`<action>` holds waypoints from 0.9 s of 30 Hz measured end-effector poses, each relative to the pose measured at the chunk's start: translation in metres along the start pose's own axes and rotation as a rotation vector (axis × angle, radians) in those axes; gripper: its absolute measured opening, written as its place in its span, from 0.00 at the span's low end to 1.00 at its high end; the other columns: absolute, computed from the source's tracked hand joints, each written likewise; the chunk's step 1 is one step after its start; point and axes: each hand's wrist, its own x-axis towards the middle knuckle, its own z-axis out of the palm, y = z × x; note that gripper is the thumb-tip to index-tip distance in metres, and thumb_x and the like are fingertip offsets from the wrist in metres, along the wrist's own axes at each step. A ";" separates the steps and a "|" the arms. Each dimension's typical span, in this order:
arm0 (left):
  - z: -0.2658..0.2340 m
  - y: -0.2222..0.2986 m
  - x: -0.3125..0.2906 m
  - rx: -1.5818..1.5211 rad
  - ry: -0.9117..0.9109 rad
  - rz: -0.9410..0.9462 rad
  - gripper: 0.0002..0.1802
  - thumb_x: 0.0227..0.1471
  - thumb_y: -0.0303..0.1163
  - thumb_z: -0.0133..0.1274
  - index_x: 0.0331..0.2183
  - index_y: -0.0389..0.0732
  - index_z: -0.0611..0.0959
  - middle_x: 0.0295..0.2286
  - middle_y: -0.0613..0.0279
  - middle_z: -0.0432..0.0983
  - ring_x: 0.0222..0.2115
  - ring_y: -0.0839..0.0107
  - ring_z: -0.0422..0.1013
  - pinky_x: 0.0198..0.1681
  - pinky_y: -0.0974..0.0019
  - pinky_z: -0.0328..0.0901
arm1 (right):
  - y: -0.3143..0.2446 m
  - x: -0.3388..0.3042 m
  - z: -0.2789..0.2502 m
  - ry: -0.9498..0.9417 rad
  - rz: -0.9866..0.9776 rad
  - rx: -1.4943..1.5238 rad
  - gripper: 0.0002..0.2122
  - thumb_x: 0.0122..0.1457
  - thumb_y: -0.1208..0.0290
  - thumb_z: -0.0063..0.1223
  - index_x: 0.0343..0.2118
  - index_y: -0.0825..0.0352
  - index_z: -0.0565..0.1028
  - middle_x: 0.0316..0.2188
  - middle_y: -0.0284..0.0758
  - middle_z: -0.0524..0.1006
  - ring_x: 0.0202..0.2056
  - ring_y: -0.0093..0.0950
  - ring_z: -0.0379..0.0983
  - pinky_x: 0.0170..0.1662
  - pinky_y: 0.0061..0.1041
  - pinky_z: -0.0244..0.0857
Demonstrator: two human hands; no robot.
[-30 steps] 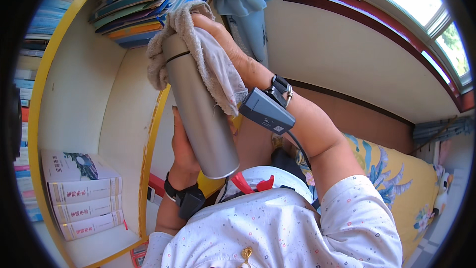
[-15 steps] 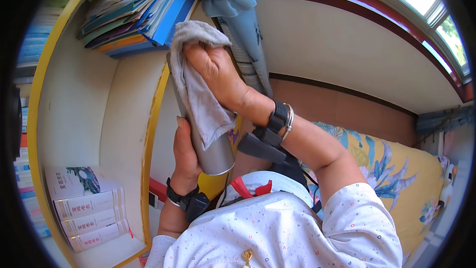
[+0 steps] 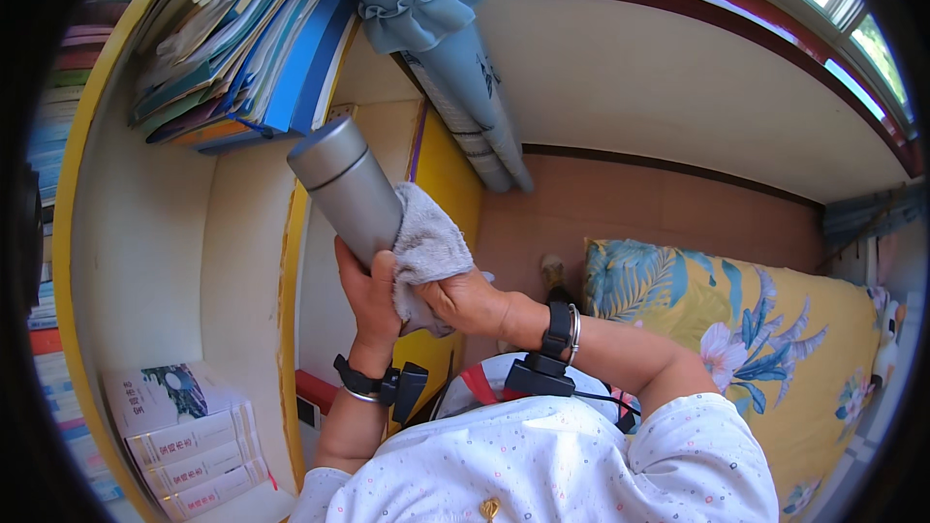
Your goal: The person cleans a window frame, a bookshelf, and an insulated bottle with a cloth before washing the cloth in a bucket of water.
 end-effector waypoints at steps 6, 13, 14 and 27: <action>0.005 -0.025 0.000 0.043 -0.137 -0.109 0.46 0.37 0.36 0.67 0.53 0.37 0.59 0.46 0.56 0.64 0.46 0.65 0.63 0.51 0.60 0.59 | 0.019 -0.014 -0.014 0.018 0.075 0.083 0.23 0.62 0.75 0.38 0.60 0.66 0.54 0.59 0.41 0.56 0.60 0.38 0.52 0.62 0.31 0.44; 0.011 -0.053 0.015 0.281 -0.262 -0.091 0.44 0.34 0.33 0.68 0.51 0.39 0.61 0.44 0.56 0.63 0.46 0.62 0.63 0.50 0.60 0.60 | 0.034 -0.015 -0.035 0.139 0.309 0.463 0.19 0.60 0.78 0.42 0.56 0.64 0.63 0.50 0.31 0.67 0.50 0.24 0.63 0.51 0.23 0.59; 0.014 -0.057 0.020 0.248 -0.276 -0.135 0.43 0.35 0.33 0.67 0.51 0.39 0.62 0.44 0.56 0.63 0.46 0.62 0.63 0.50 0.60 0.59 | 0.038 -0.015 -0.041 0.126 0.364 0.398 0.19 0.60 0.80 0.42 0.55 0.64 0.64 0.48 0.32 0.69 0.50 0.26 0.64 0.51 0.24 0.60; -0.014 -0.163 0.121 -0.270 0.222 -0.391 0.32 0.45 0.21 0.58 0.52 0.39 0.65 0.46 0.62 0.66 0.47 0.69 0.63 0.53 0.63 0.57 | 0.125 -0.056 -0.089 0.143 0.630 0.204 0.20 0.56 0.82 0.36 0.53 0.67 0.66 0.46 0.34 0.70 0.50 0.28 0.64 0.54 0.26 0.56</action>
